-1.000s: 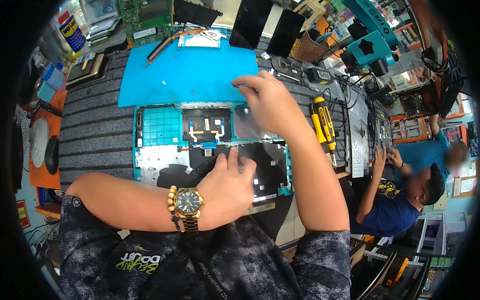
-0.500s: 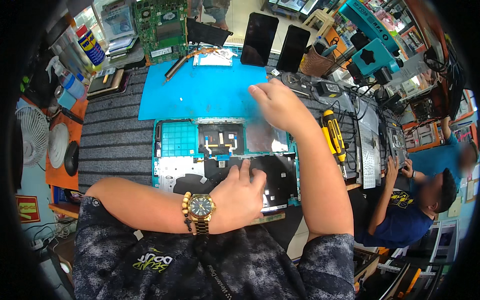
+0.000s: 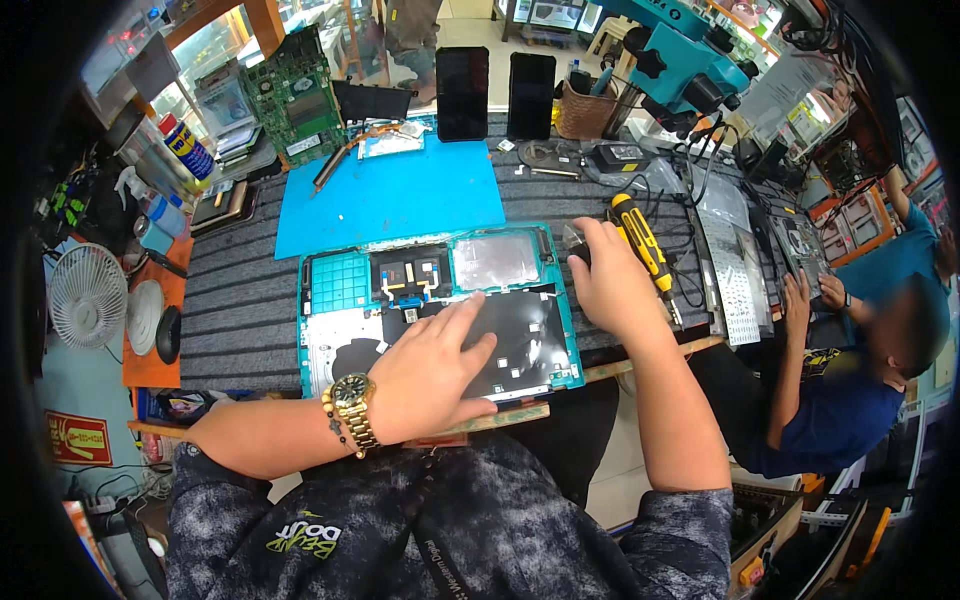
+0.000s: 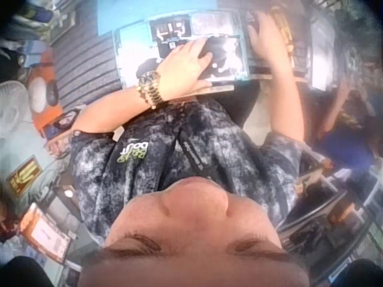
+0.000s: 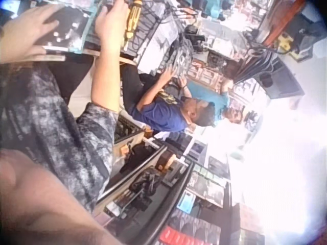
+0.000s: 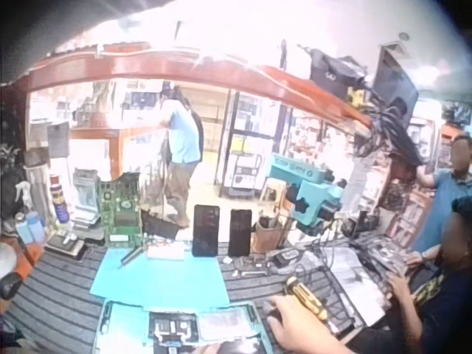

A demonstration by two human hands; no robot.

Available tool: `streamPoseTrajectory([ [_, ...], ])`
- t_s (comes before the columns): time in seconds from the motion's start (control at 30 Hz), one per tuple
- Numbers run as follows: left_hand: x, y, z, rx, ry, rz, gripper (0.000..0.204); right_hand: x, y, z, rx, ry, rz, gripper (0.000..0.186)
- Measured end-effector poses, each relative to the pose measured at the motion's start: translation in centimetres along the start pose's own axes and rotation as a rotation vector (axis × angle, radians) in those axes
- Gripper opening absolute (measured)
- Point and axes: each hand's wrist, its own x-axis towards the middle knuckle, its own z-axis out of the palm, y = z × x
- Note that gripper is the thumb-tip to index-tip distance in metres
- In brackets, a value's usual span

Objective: The person works on the internal components of a laptop chassis, using tweezers to manipulate small connectors and applying tape to secure parts.

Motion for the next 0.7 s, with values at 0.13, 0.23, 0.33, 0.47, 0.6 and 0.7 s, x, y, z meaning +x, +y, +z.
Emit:
streamPoseTrajectory([
  [0.13,0.8,0.6,-0.1,-0.003,-0.037,-0.119,0.083,-0.4,0.8,1.3,-0.074,0.064,-0.034,0.049],
  [0.23,1.0,1.4,0.3,0.053,-0.019,-0.138,0.083,-0.4,0.7,1.2,-0.109,0.163,-0.092,0.039],
  [0.33,0.9,1.7,0.8,0.083,0.027,-0.144,0.085,-0.7,-0.3,0.7,-0.003,0.366,-0.203,0.026],
  [0.47,0.7,1.5,0.8,0.066,0.054,-0.139,0.085,-3.1,-4.1,1.6,0.233,0.187,-0.344,0.027],
  [0.6,0.8,1.2,0.6,0.040,0.034,-0.145,0.085,-3.6,-6.5,2.9,0.161,0.033,-0.339,0.039],
  [0.7,0.8,0.9,0.5,0.002,0.037,-0.134,0.086,-3.0,-7.0,3.4,0.148,-0.015,-0.320,0.043],
])
